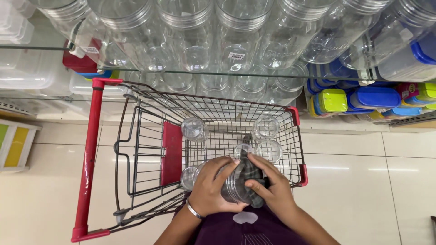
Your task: Picking up various glass jars from store shelves and placing them into a shopping cart, occasionally using a cloth to wipe or wrap them.
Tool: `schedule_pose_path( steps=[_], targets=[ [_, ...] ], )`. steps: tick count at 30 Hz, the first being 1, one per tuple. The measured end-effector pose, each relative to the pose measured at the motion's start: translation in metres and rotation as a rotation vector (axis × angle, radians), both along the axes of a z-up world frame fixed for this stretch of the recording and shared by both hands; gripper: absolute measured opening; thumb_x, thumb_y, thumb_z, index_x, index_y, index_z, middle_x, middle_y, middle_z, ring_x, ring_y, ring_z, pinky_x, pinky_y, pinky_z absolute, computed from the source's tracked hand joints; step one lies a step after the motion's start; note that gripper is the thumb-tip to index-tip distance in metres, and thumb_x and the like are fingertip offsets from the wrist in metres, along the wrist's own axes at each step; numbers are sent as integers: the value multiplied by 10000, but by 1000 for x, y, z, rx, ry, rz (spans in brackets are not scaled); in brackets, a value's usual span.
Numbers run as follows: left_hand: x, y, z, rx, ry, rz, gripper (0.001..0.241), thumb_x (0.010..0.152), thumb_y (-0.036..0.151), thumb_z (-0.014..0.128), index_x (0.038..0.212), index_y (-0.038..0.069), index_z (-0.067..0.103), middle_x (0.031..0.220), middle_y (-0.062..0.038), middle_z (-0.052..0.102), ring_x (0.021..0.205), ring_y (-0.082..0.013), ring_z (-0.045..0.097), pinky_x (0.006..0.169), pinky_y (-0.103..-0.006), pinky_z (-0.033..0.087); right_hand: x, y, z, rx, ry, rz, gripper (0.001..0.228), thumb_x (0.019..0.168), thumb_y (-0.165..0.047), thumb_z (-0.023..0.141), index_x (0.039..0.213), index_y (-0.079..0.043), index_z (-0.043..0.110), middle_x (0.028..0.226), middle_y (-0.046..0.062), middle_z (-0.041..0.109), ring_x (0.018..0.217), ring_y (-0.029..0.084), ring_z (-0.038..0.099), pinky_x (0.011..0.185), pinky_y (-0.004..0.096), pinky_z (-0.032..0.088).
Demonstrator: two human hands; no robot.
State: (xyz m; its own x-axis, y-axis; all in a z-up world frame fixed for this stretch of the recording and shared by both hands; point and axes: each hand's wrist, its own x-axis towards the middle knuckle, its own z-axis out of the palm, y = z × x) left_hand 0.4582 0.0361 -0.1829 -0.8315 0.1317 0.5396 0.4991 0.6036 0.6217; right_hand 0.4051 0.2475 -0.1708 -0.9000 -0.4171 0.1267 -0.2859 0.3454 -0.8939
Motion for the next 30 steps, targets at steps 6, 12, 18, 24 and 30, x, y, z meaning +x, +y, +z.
schedule_pose_path(
  steps=[6, 12, 18, 24, 30],
  targets=[
    [11, 11, -15, 21, -33, 116, 1021, 531, 463, 906, 1408, 77, 555, 1295, -173, 605, 1182, -372, 618, 999, -499, 519, 31, 19, -35, 133, 164, 130, 413, 874, -217, 782, 1276, -132, 740, 1368, 105, 692, 1348, 307, 599, 1123, 445, 472],
    [21, 10, -24, 28, -77, 76, 1068, 527, 499, 921, 1428, 60, 552, 1336, -191, 593, 1235, -388, 605, 1035, -508, 510, 27, 24, -22, -3, 64, 416, 364, 896, -137, 732, 1259, -140, 750, 1327, 74, 729, 1313, 269, 635, 1029, 400, 537],
    [20, 2, -9, -11, 23, 78, 1039, 600, 530, 928, 1435, 56, 531, 1313, -173, 592, 1209, -355, 622, 1021, -483, 517, 18, 0, 5, 185, 269, 92, 387, 839, -160, 784, 1226, -153, 765, 1163, -12, 786, 1140, 223, 672, 944, 375, 536],
    [13, 6, -8, -23, -35, 205, 1027, 599, 491, 914, 1441, 48, 528, 1311, -194, 599, 1200, -357, 624, 1006, -469, 536, 21, 7, 4, 170, 231, 154, 376, 857, -97, 727, 1228, -155, 753, 1224, 16, 766, 1055, 211, 696, 868, 333, 568],
    [15, 17, -10, 87, -255, 134, 1093, 519, 420, 909, 1462, 27, 521, 1331, -207, 612, 1224, -352, 632, 1028, -458, 542, 12, 3, 1, 90, 172, 210, 349, 865, -108, 744, 1211, -154, 763, 1225, 34, 779, 1018, 192, 714, 865, 349, 579]
  ],
)
